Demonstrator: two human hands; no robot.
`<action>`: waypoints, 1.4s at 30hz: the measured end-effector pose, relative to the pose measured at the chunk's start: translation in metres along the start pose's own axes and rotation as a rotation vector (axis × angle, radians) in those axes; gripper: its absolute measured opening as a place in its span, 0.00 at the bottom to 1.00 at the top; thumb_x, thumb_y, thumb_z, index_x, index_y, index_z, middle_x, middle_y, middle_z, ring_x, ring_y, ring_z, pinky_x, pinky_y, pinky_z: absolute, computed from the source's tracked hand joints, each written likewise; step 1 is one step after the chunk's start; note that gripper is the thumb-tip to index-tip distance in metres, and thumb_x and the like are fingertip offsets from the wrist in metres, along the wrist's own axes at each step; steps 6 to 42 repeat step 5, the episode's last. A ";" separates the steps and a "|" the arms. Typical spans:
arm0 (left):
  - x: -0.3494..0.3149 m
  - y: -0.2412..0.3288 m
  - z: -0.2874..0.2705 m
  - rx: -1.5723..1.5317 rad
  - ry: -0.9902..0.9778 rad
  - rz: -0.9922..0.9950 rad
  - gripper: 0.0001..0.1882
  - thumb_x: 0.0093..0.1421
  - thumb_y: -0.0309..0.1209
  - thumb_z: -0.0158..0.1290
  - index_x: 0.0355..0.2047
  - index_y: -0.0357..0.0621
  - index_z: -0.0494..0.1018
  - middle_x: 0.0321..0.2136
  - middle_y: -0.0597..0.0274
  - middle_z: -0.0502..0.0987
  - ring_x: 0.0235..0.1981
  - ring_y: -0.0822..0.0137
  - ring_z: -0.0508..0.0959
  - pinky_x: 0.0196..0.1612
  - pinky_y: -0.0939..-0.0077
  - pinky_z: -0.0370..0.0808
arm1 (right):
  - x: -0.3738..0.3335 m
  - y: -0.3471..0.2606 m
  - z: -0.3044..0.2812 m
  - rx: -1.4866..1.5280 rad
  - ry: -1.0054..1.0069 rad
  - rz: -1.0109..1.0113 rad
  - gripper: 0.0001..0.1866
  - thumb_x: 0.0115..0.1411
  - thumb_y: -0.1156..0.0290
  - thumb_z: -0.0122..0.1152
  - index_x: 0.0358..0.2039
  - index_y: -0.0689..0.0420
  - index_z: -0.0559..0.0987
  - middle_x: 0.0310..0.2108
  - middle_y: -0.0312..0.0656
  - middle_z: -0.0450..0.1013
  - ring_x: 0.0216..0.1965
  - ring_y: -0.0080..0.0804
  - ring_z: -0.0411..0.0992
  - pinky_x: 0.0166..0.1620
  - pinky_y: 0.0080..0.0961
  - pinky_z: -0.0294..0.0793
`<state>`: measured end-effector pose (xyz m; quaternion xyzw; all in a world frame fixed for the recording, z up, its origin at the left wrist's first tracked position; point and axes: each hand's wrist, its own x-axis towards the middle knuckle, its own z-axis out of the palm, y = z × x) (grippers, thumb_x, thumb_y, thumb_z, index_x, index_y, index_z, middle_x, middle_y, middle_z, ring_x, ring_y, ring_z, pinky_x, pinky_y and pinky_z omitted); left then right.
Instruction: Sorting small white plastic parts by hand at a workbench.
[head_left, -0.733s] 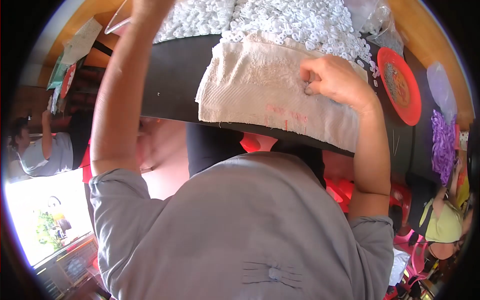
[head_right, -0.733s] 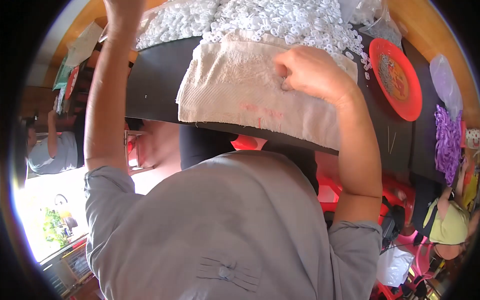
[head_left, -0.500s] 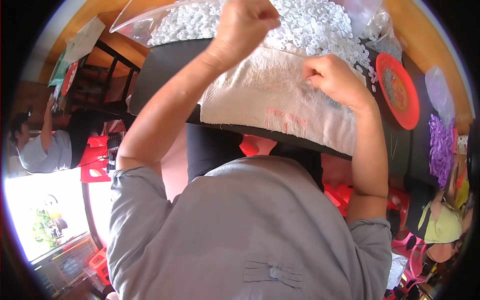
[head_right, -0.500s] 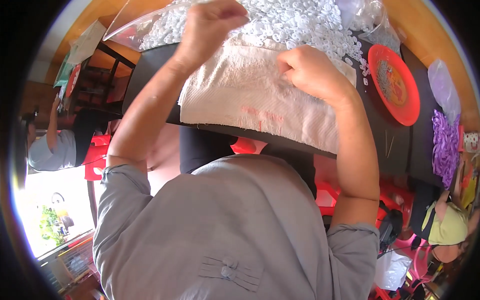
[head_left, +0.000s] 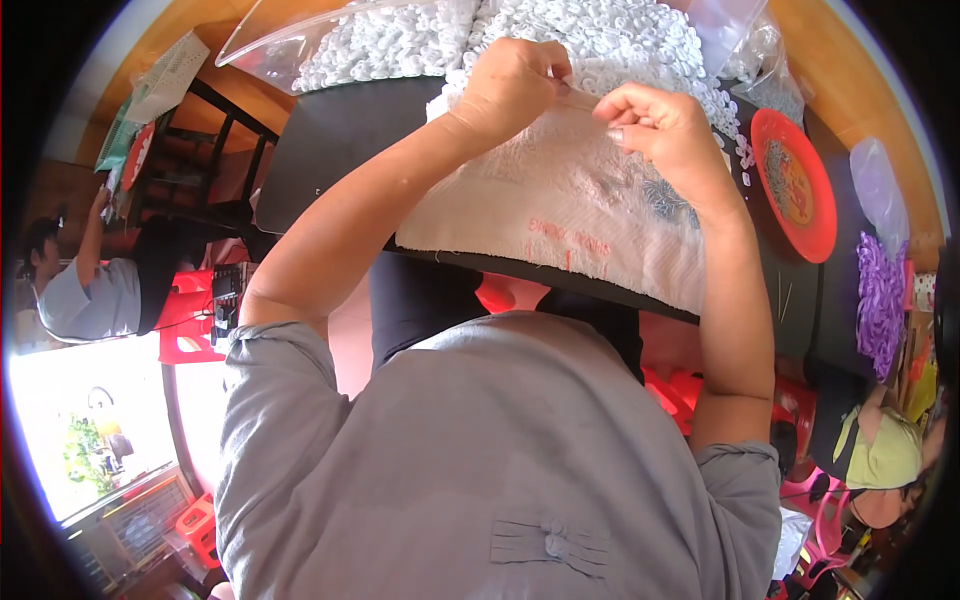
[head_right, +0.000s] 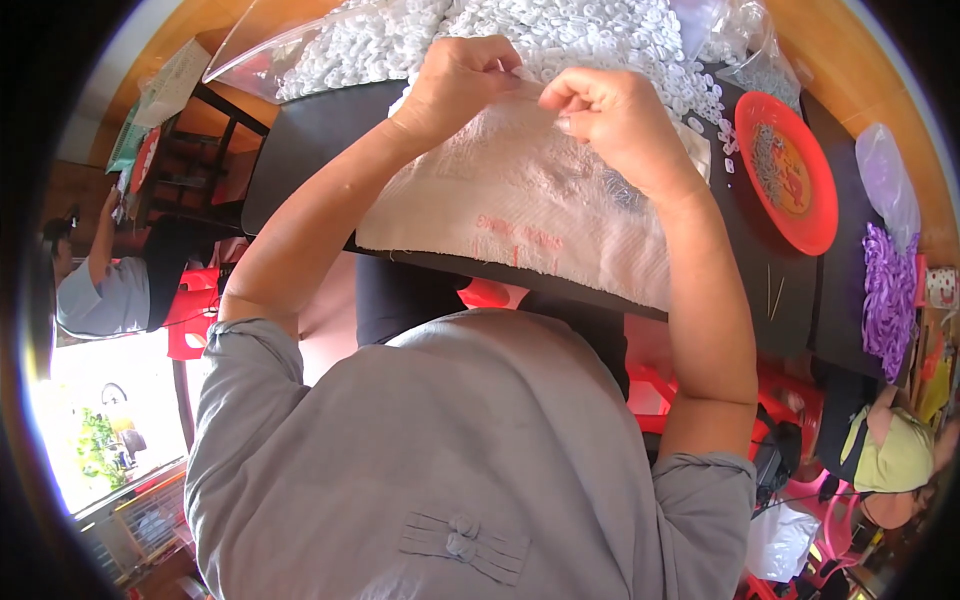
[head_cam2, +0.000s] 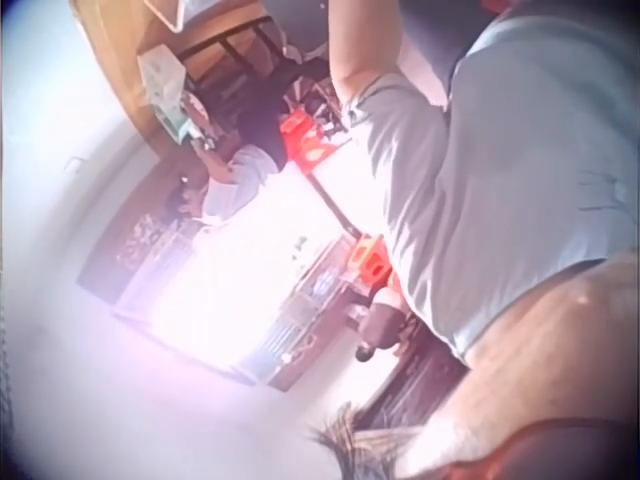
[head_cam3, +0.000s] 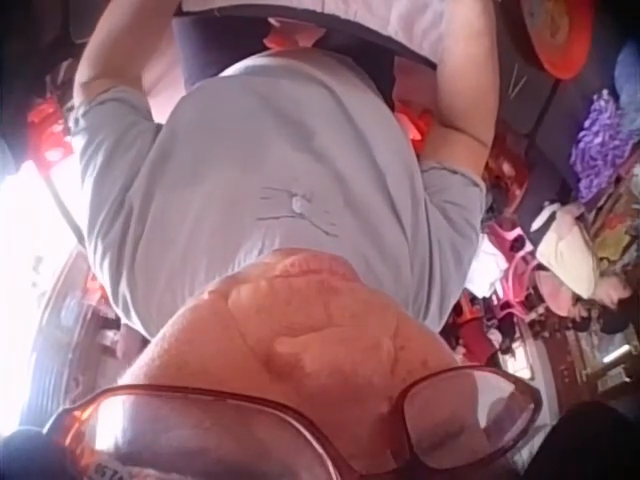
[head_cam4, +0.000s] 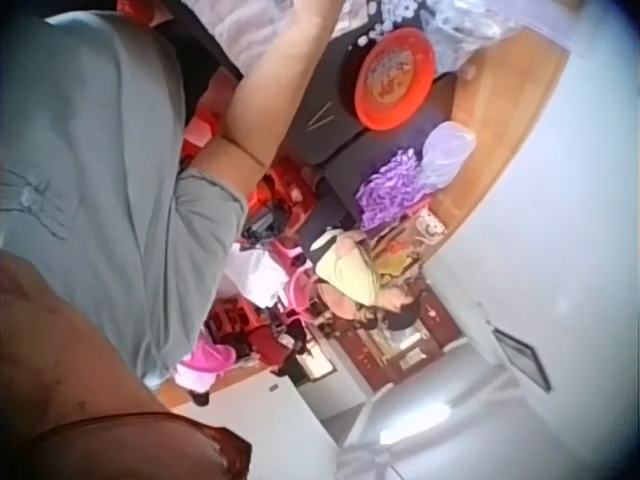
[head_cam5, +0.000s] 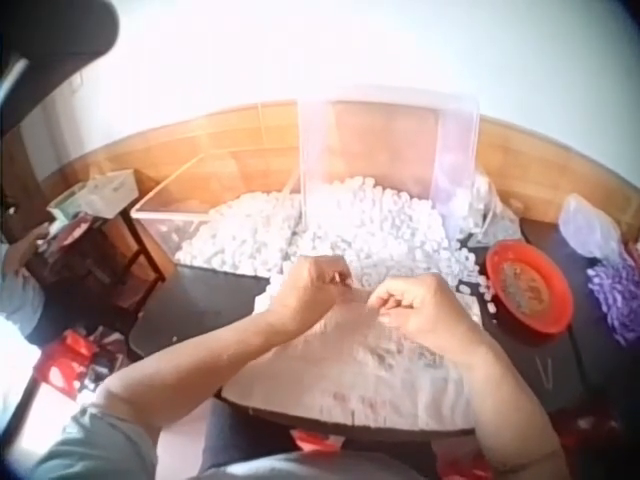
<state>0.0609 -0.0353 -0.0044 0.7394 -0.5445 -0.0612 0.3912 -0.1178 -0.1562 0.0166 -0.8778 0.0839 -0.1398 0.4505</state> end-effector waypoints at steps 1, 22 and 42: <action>-0.004 0.003 -0.005 -0.068 -0.008 -0.015 0.08 0.48 0.30 0.59 0.29 0.41 0.77 0.22 0.53 0.78 0.27 0.55 0.79 0.33 0.62 0.74 | 0.001 -0.002 -0.002 0.047 0.021 0.068 0.11 0.52 0.81 0.55 0.36 0.60 0.79 0.26 0.31 0.73 0.26 0.15 0.67 0.31 0.14 0.67; -0.018 0.015 -0.022 -0.060 -0.106 0.041 0.05 0.50 0.28 0.59 0.28 0.43 0.78 0.23 0.52 0.79 0.26 0.61 0.79 0.32 0.63 0.74 | 0.001 -0.002 -0.005 0.175 0.063 0.143 0.14 0.52 0.79 0.56 0.40 0.55 0.81 0.28 0.32 0.76 0.26 0.16 0.70 0.30 0.14 0.68; -0.018 0.015 -0.022 -0.060 -0.106 0.041 0.05 0.50 0.28 0.59 0.28 0.43 0.78 0.23 0.52 0.79 0.26 0.61 0.79 0.32 0.63 0.74 | 0.001 -0.002 -0.005 0.175 0.063 0.143 0.14 0.52 0.79 0.56 0.40 0.55 0.81 0.28 0.32 0.76 0.26 0.16 0.70 0.30 0.14 0.68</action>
